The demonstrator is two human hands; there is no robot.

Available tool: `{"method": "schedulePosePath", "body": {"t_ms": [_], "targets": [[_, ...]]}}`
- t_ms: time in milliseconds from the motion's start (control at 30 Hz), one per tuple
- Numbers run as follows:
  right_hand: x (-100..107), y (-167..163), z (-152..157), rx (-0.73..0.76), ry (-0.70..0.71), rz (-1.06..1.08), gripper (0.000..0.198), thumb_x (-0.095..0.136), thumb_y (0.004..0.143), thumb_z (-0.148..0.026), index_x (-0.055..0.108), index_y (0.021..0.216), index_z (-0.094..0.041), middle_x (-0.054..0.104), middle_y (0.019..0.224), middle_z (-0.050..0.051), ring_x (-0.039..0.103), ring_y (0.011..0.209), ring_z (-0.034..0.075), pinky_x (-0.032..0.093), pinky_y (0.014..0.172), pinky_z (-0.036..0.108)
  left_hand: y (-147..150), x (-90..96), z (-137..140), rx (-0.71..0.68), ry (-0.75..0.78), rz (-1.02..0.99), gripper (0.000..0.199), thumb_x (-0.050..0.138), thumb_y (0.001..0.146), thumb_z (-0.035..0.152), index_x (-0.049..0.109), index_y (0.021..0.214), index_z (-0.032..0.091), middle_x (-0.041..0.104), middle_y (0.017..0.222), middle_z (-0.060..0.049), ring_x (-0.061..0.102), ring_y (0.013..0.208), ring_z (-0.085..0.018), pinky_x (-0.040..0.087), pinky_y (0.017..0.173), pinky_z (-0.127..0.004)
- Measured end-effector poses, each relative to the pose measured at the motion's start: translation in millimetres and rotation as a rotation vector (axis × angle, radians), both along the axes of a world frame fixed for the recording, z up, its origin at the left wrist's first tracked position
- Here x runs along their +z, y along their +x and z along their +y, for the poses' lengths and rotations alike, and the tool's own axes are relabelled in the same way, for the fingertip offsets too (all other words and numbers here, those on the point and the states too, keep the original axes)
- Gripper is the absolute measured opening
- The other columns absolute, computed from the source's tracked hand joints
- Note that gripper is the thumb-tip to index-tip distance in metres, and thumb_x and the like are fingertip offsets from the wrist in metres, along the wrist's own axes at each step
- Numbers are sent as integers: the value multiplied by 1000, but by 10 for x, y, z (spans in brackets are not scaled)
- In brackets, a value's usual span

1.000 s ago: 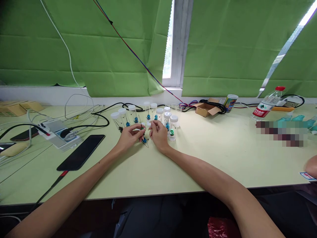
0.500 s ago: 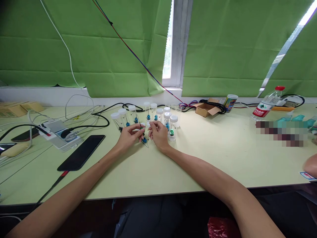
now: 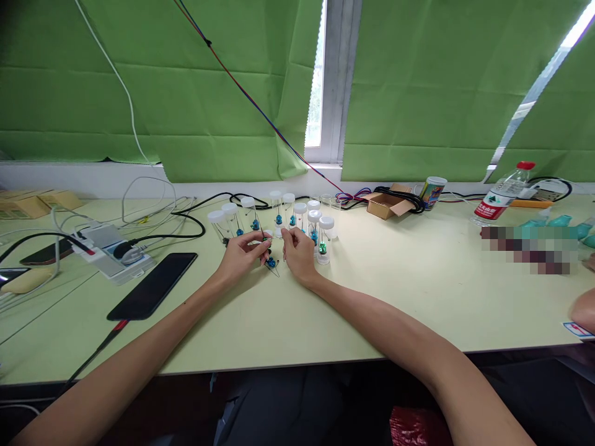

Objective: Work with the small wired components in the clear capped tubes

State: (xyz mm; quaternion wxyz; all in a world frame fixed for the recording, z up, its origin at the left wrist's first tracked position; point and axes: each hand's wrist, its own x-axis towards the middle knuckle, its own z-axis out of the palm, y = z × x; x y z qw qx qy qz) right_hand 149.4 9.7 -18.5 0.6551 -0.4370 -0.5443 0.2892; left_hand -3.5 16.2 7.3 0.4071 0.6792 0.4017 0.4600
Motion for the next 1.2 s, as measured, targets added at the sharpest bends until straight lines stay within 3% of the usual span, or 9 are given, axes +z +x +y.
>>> {"method": "schedulePosePath", "body": {"t_ms": [567, 867, 1200], "targets": [[-17, 3, 10, -36, -31, -89, 42, 49, 94, -55, 51, 68, -22, 42, 45, -7, 43, 43, 11, 37, 51, 25, -1, 0, -5, 15, -24, -10, 34, 72, 76, 48, 68, 89, 18, 59, 61, 0, 52, 50, -12, 46, 57, -29], [-18, -12, -24, 52, 52, -16, 32, 49, 94, -53, 53, 88, -22, 58, 71, -3, 47, 42, 8, 38, 43, 23, 23, 47, -12, 37, -92, -127, 31, 76, 72, 44, 66, 84, 17, 59, 56, 0, 51, 47, -12, 45, 57, -30], [-46, -8, -8, 39, 88, -55, 25, 49, 95, -44, 57, 95, -20, 56, 66, -3, 48, 47, 9, 40, 47, 23, 18, 37, -37, 56, -14, -13, 26, 71, 77, 40, 67, 87, 17, 61, 63, -2, 53, 50, -12, 46, 56, -28]]}}
